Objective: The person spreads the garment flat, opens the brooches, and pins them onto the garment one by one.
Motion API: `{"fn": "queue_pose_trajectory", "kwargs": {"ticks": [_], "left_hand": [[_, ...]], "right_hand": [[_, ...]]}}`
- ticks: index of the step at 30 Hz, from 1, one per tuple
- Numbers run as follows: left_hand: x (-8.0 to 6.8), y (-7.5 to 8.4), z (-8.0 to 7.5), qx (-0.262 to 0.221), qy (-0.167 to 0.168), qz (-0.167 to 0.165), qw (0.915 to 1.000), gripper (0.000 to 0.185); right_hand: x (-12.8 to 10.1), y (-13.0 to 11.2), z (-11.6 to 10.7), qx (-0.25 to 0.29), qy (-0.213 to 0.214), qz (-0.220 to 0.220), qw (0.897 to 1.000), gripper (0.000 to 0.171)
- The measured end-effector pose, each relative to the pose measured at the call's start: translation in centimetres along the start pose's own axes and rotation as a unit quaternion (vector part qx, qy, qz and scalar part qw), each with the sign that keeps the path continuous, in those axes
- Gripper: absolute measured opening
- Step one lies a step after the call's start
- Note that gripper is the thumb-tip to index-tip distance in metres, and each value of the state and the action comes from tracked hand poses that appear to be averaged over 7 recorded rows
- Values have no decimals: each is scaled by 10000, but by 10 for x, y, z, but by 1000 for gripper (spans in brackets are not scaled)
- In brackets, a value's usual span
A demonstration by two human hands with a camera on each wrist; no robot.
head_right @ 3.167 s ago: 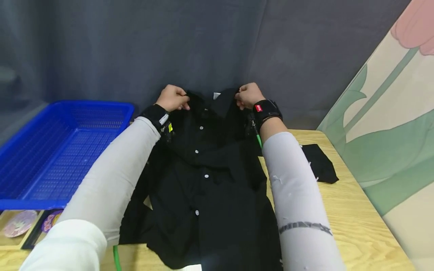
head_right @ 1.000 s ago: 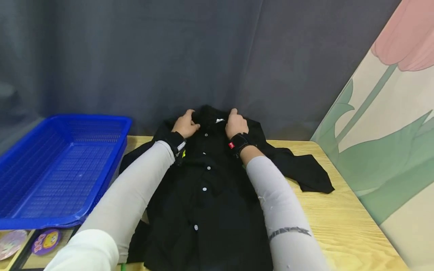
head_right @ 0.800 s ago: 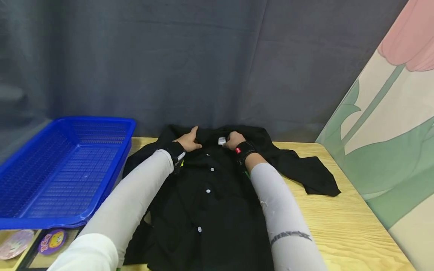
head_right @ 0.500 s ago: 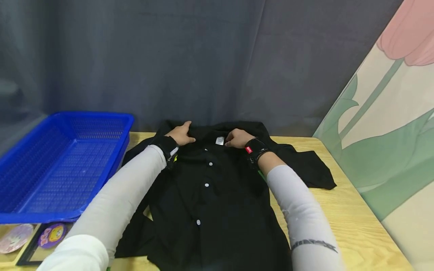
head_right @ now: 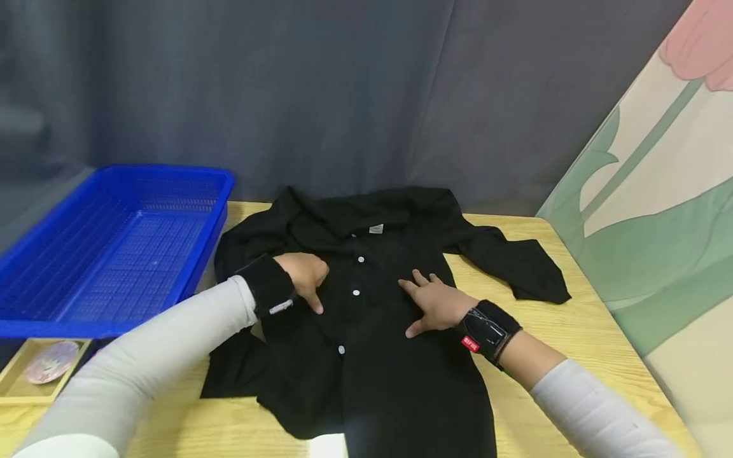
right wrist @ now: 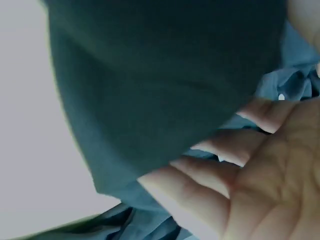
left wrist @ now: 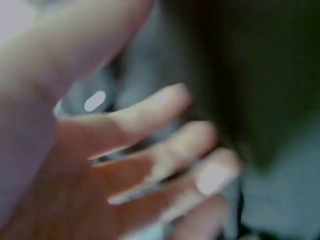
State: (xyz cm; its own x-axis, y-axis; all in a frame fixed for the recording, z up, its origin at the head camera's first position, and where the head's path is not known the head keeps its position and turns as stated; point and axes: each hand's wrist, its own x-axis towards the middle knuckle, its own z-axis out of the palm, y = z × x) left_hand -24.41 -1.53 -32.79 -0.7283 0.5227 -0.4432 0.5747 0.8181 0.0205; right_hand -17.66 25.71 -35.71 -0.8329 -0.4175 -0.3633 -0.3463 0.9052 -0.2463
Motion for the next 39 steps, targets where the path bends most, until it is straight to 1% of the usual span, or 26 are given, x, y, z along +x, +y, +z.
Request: {"fn": "queue_pose_trajectory", "kwargs": {"ticks": [2, 3, 6, 8, 9, 11, 14, 15, 16, 18, 21, 23, 25, 27, 28, 30, 32, 34, 35, 36, 37, 39], "left_hand": [[-7, 7, 2, 383, -133, 77, 9991, 61], [-10, 9, 3, 531, -122, 67, 9985, 63], [-14, 6, 7, 688, -200, 72, 9974, 68], [-14, 1, 11, 613, -287, 79, 9977, 73], [-8, -5, 17, 570, -291, 101, 9979, 73], [-11, -9, 21, 392, -294, 154, 9987, 73], [-13, -12, 28, 265, -342, 156, 9989, 70], [-13, -12, 30, 215, -353, 172, 9990, 66], [-20, -8, 28, 137, -381, 189, 9990, 62], [-19, -8, 32, 38, -384, 236, 9990, 55], [-24, -8, 34, -201, -207, 310, 9991, 42], [-33, -9, 35, -253, 31, 372, 9990, 37], [-47, -9, 37, -381, 336, 540, 9973, 34], [-63, -5, 41, -570, 548, 908, 9927, 35], [-72, -2, 44, -694, 589, 1132, 9894, 37], [-89, 4, 51, -977, 457, 1543, 9821, 38], [-103, 10, 60, -992, 245, 1800, 9784, 36], [-113, 15, 70, -800, 174, 1841, 9795, 40], [-116, 17, 74, -673, 206, 1816, 9809, 44], [-118, 18, 78, -525, 306, 1790, 9820, 48], [-119, 19, 81, -408, 410, 1749, 9829, 49], [-120, 18, 86, -414, 586, 1696, 9829, 42]], "right_hand": [[-5, 1, 4, -94, 75, 129, 9998, 100], [-7, 2, 5, -75, 111, 143, 9998, 101], [-12, 7, 7, 140, 180, 104, 9997, 100], [-13, 12, 9, 354, 149, 49, 9992, 101], [-13, 14, 10, 463, 127, 20, 9988, 101], [-12, 18, 11, 606, 78, 2, 9981, 101], [-10, 22, 12, 736, 32, 3, 9973, 103], [-9, 24, 13, 752, 37, 16, 9972, 103], [-8, 25, 13, 755, 57, 17, 9971, 102], [-6, 30, 13, 779, 120, -28, 9969, 101], [-3, 36, 12, 767, 307, -187, 9964, 95], [-4, 38, 11, 627, 481, -285, 9965, 89], [-12, 38, 12, 345, 758, -370, 9958, 79], [-27, 37, 15, 95, 1015, -376, 9941, 66], [-37, 36, 17, 2, 1106, -383, 9931, 58], [-59, 33, 22, 16, 1116, -508, 9924, 45], [-79, 31, 28, 266, 830, -602, 9944, 44], [-96, 30, 36, 388, 533, -684, 9955, 51], [-102, 31, 41, 434, 432, -693, 9957, 55], [-106, 32, 45, 440, 398, -684, 9959, 58], [-109, 32, 49, 432, 435, -714, 9956, 59], [-109, 35, 56, 350, 649, -886, 9933, 50]]}}
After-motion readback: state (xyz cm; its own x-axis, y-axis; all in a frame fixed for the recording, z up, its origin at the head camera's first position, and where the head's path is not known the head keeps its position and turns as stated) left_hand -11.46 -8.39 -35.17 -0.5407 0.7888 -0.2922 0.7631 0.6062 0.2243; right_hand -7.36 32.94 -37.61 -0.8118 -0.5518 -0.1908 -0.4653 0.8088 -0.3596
